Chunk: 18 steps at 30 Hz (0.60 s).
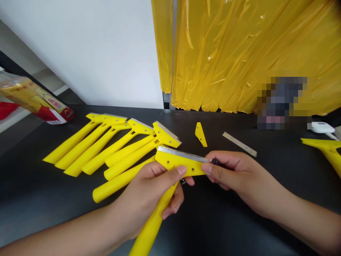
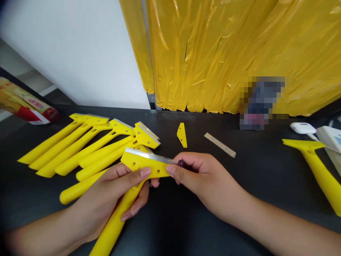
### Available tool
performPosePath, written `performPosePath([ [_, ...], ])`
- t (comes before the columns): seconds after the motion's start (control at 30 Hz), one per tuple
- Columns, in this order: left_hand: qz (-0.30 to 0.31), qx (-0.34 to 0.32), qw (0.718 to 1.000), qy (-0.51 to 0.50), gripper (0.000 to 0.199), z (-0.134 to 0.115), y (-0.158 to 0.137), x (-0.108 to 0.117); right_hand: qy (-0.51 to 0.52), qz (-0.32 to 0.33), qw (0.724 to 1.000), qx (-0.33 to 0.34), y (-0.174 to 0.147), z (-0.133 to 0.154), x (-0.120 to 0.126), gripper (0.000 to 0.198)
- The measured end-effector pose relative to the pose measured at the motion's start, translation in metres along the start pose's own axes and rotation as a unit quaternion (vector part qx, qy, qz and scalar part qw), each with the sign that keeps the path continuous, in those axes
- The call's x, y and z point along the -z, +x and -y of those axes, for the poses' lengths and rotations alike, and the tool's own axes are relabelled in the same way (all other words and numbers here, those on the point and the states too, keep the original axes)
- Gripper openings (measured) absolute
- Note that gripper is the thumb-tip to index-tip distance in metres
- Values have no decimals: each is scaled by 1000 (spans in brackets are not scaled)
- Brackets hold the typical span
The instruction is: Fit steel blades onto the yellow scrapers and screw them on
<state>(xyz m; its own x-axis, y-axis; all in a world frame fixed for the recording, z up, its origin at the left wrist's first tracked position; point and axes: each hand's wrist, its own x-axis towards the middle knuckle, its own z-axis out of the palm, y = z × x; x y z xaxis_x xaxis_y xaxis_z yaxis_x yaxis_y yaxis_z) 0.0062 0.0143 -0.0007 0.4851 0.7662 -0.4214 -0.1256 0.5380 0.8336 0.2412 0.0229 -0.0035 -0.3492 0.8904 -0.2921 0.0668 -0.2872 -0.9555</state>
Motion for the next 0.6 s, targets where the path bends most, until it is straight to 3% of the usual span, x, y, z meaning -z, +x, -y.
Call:
performPosePath([
  [0.13,-54,-24,997,-42,38,-6,-1,0,62,-67,995,34,8,-4,4,44],
  [0.23,-73,-38,995,-58,39,-10,0,0,41,-132,988,71,17,-9,11,49],
  [0.37,-67,-34,995,-63,37,-9,2,2,59,-128,988,54,25,-16,16,51],
  [0.6,-74,-18,995,-68,37,-4,5,1,51,-157,980,109,33,-25,17,32],
])
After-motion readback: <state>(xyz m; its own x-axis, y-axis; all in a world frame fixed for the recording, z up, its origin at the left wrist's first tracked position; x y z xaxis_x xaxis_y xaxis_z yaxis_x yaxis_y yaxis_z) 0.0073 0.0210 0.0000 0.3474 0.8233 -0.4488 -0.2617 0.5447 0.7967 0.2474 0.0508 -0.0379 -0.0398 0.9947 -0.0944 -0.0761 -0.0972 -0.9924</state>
